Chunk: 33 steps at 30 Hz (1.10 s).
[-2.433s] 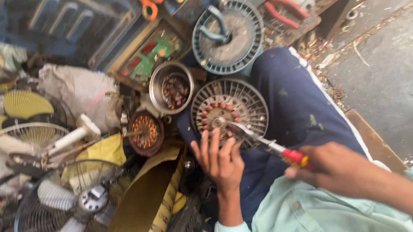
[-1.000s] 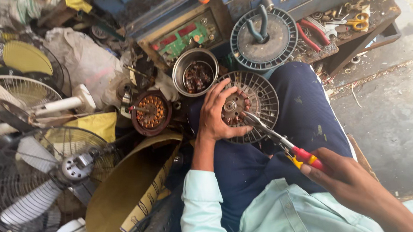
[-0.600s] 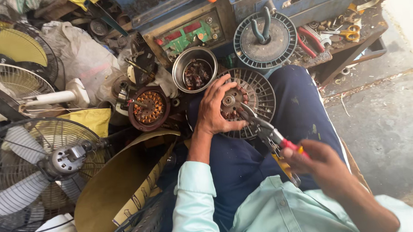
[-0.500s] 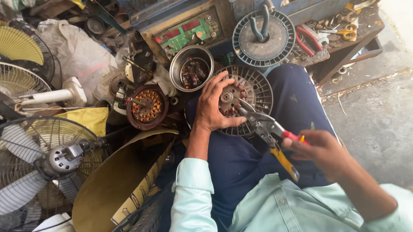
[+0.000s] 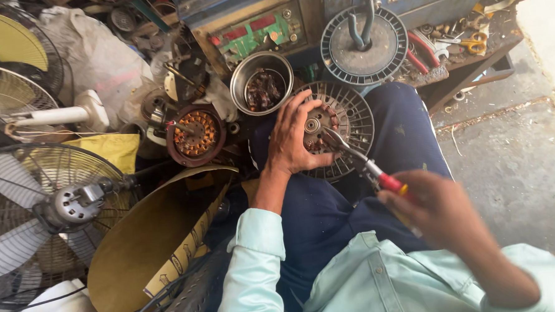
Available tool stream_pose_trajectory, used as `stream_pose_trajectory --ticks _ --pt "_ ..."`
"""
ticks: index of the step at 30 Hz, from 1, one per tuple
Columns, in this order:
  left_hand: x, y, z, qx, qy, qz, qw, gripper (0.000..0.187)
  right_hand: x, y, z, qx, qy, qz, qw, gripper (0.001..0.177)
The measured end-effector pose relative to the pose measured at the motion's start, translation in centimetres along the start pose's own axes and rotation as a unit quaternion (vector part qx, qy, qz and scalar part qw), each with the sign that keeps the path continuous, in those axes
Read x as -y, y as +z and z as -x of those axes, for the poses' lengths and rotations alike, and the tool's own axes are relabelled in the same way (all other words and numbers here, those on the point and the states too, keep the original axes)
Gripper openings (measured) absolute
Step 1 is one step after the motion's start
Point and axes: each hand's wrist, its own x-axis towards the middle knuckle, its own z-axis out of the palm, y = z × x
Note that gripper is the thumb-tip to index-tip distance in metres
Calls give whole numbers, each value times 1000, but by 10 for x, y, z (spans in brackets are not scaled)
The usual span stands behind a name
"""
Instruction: The person uses pliers to remove copper wire segments from the slots of a fan motor stator resting on their lap. They repeatedly grip and pull the wire ends to clear the stator core.
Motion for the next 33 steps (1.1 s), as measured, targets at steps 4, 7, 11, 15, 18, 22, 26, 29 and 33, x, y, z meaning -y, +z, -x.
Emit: stream_pose_trajectory --ticks 4,7,11,15,18,22,26,29,33 --pt "0 2 2 5 -3 -10 1000 100 -27 -45 -60 86 9 -152 985 39" --pt "-4 3 2 -6 -5 -16 1000 101 -24 -67 -88 108 19 -78 991 34" --pt "-5 1 2 -14 -10 -16 1000 101 -10 -77 -94 121 -14 -45 992 34" --pt "-8 1 1 -17 -20 -16 1000 102 -14 -54 -60 90 -1 -84 992 34" --pt "-9 4 2 -26 -20 -22 999 102 -21 -16 -25 24 -7 -28 999 37" --pt "-9 1 -2 -6 -9 -13 1000 100 -31 5 -19 93 65 -116 987 33" --pt "-11 -1 -2 9 -17 -7 1000 99 -43 17 -25 164 141 -237 947 35" --pt "-10 -1 0 10 -12 -3 1000 98 -55 23 -36 221 192 -195 936 36" --pt "-10 0 0 13 -4 0 1000 100 -61 23 -52 263 186 -121 939 44"
